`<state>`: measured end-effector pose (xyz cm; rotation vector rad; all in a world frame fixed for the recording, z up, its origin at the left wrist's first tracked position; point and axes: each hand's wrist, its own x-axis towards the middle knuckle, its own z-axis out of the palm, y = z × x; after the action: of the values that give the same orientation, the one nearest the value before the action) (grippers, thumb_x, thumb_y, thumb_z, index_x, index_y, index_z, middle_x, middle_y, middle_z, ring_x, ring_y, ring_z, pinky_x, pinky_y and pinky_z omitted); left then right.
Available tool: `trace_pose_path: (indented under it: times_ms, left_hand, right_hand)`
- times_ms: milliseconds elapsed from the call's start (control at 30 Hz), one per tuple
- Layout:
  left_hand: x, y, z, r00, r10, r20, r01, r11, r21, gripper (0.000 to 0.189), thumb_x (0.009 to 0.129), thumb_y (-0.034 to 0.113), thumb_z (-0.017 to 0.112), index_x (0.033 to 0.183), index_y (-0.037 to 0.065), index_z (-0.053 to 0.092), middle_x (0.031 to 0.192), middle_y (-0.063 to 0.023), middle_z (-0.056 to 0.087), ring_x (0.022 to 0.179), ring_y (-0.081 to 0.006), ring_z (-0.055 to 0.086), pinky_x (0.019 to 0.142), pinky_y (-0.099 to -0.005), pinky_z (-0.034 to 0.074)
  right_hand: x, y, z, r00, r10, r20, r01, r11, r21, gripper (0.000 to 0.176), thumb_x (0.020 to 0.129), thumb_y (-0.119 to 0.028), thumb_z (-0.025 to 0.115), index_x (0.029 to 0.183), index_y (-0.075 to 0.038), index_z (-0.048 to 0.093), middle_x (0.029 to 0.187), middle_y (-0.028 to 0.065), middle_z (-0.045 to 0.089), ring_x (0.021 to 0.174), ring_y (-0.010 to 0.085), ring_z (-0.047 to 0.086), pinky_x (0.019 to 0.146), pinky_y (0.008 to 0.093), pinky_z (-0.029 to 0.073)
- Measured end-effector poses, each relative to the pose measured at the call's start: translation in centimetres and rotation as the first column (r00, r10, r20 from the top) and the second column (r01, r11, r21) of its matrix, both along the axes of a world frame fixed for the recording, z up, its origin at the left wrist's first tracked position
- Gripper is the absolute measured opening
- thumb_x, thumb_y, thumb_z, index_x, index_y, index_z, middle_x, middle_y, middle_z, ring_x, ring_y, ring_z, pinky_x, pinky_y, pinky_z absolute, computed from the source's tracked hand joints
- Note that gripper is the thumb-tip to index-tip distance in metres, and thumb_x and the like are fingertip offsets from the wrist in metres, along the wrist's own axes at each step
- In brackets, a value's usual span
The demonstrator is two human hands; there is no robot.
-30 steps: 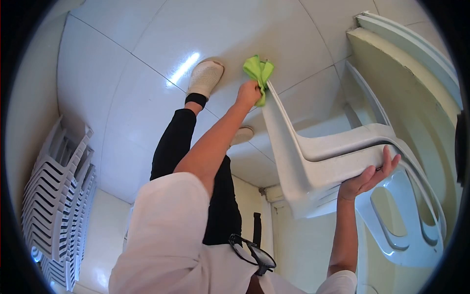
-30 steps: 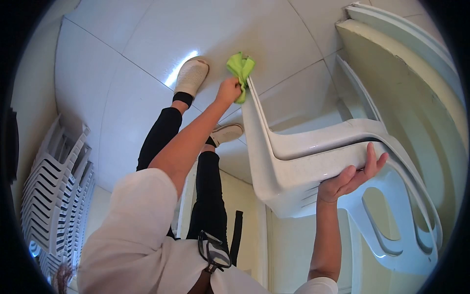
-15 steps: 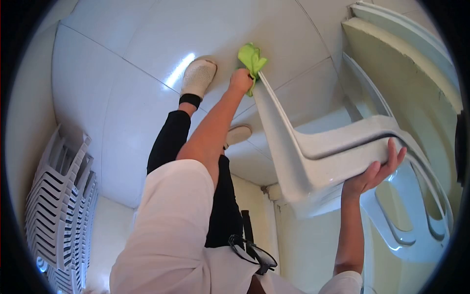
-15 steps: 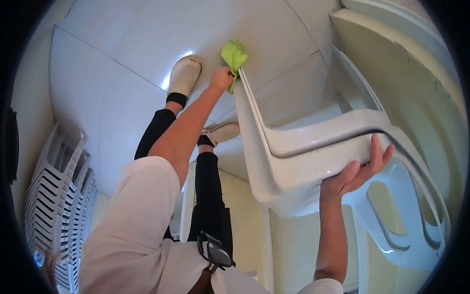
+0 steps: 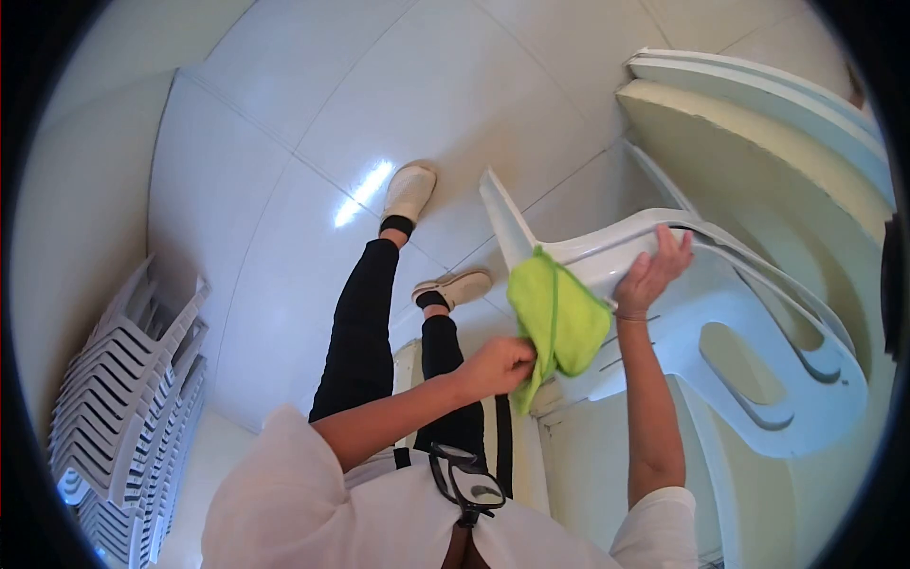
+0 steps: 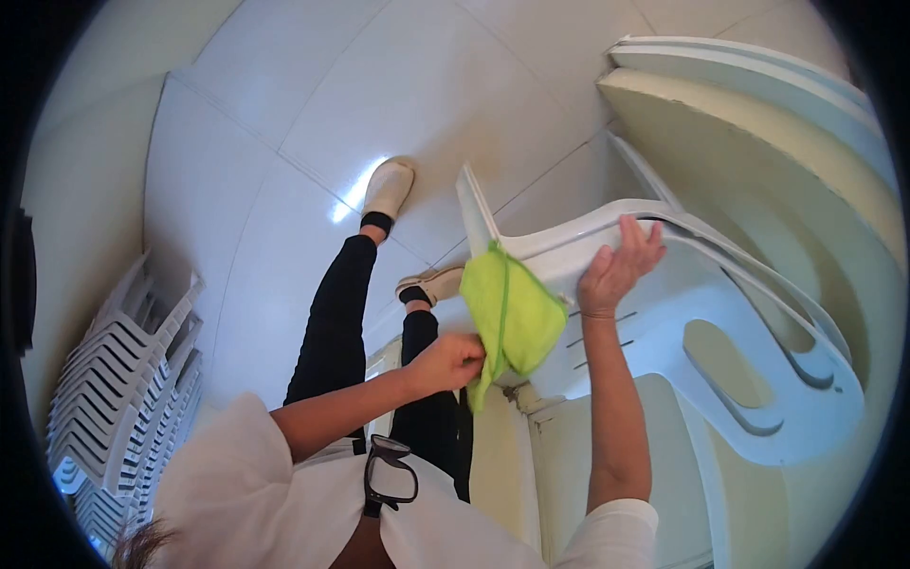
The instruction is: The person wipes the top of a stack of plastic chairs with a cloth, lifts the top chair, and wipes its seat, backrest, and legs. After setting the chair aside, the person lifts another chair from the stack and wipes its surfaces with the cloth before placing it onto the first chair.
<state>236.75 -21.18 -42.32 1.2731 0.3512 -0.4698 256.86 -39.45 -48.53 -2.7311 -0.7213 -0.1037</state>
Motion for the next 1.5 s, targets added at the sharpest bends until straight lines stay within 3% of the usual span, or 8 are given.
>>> trace_pose_path:
  times_ms: [167, 600, 667, 833, 1033, 1233, 1467, 1500]
  left_hand:
    - [2.0, 3.6, 3.0, 0.999, -0.019, -0.033, 0.014, 0.988, -0.153, 0.02, 0.075, -0.005, 0.052, 0.091, 0.0, 0.062, 0.078, -0.0174, 0.057, 0.074, -0.0375, 0.058, 0.066, -0.0381, 0.047]
    - [13.3, -2.9, -9.7, 0.892, -0.347, 0.289, 0.183, 0.863, 0.47, 0.033, 0.094, 0.018, 0.038, 0.12, 0.001, 0.047, 0.114, -0.0229, 0.053, 0.109, -0.0427, 0.048, 0.095, -0.0456, 0.038]
    - [18.7, -4.5, -9.5, 0.968, -0.251, 0.016, 0.248, 0.963, 0.109, 0.037, 0.096, 0.024, 0.034, 0.125, 0.004, 0.045, 0.117, -0.0214, 0.053, 0.113, -0.0394, 0.047, 0.099, -0.0415, 0.037]
    - [29.3, -10.7, -16.8, 0.821, -0.307, 0.482, 0.328, 0.944, 0.042, 0.036, 0.097, 0.028, 0.038, 0.119, 0.003, 0.053, 0.113, -0.0142, 0.059, 0.104, -0.0321, 0.055, 0.091, -0.0378, 0.042]
    - [31.6, -5.8, -8.7, 0.999, 0.034, 0.013, -0.024, 0.884, -0.466, 0.031, 0.093, 0.032, 0.05, 0.105, 0.006, 0.063, 0.096, -0.002, 0.063, 0.082, -0.0075, 0.058, 0.069, -0.0268, 0.047]
    - [28.3, 2.5, 4.5, 0.96, -0.173, -0.22, 0.124, 0.968, -0.217, 0.05, 0.097, 0.053, 0.04, 0.11, 0.009, 0.06, 0.097, -0.0015, 0.062, 0.087, -0.0106, 0.059, 0.075, -0.0271, 0.05]
    - [24.0, -1.5, 18.9, 0.54, -0.777, -0.323, 0.812, 0.582, -0.043, 0.054, 0.089, 0.048, 0.057, 0.115, 0.001, 0.059, 0.106, -0.008, 0.064, 0.095, -0.0179, 0.06, 0.086, -0.0309, 0.047]
    - [24.0, -3.9, 20.0, 0.224, -0.936, -0.273, 0.972, 0.191, 0.14, 0.052, 0.084, 0.042, 0.061, 0.116, 0.001, 0.059, 0.104, -0.0101, 0.065, 0.095, -0.0201, 0.061, 0.086, -0.0318, 0.047]
  right_hand:
    - [0.0, 0.4, 0.6, 0.999, -0.038, -0.028, 0.038, 0.999, -0.004, 0.043, 0.091, -0.024, 0.042, 0.129, -0.005, 0.049, 0.132, 0.0119, 0.049, 0.137, 0.0371, 0.027, 0.112, 0.0545, 0.007]
    - [0.1, 0.0, 0.8, 0.989, -0.116, -0.09, 0.128, 0.98, 0.15, 0.045, 0.091, -0.025, 0.044, 0.13, -0.003, 0.044, 0.134, 0.0131, 0.047, 0.136, 0.0353, 0.028, 0.113, 0.0531, 0.007]
    - [-0.1, -0.3, 0.7, 0.992, -0.095, -0.086, 0.106, 0.985, 0.137, 0.045, 0.091, -0.025, 0.044, 0.13, -0.002, 0.044, 0.134, 0.0122, 0.048, 0.136, 0.0346, 0.029, 0.113, 0.0533, 0.008]
    - [-0.1, -0.2, 0.9, 0.99, -0.102, -0.093, 0.113, 0.986, 0.125, 0.046, 0.09, -0.025, 0.046, 0.131, -0.005, 0.044, 0.136, 0.0111, 0.046, 0.137, 0.0338, 0.029, 0.113, 0.0535, 0.008]
    - [0.4, -0.4, 1.5, 0.99, -0.099, -0.105, 0.114, 0.984, 0.14, 0.048, 0.084, -0.02, 0.052, 0.13, -0.007, 0.045, 0.136, 0.0104, 0.044, 0.136, 0.0299, 0.03, 0.112, 0.0568, 0.012]
    - [1.5, 0.9, 8.4, 0.919, -0.206, -0.336, 0.385, 0.653, 0.652, 0.055, 0.073, -0.002, 0.054, 0.127, -0.005, 0.047, 0.132, 0.0164, 0.044, 0.131, 0.0352, 0.036, 0.113, 0.0453, 0.022]
    - [-3.3, -3.2, 19.3, 0.835, 0.205, -0.511, 0.159, 0.799, 0.579, 0.052, 0.07, 0.006, 0.05, 0.12, -0.009, 0.053, 0.116, 0.0118, 0.057, 0.115, 0.0299, 0.051, 0.1, 0.0358, 0.039]
    - [-5.2, -5.1, 19.9, 0.782, 0.203, -0.59, 0.157, 0.851, 0.501, 0.045, 0.071, 0.005, 0.052, 0.114, -0.009, 0.056, 0.108, 0.0113, 0.059, 0.108, 0.0301, 0.053, 0.094, 0.0369, 0.042]
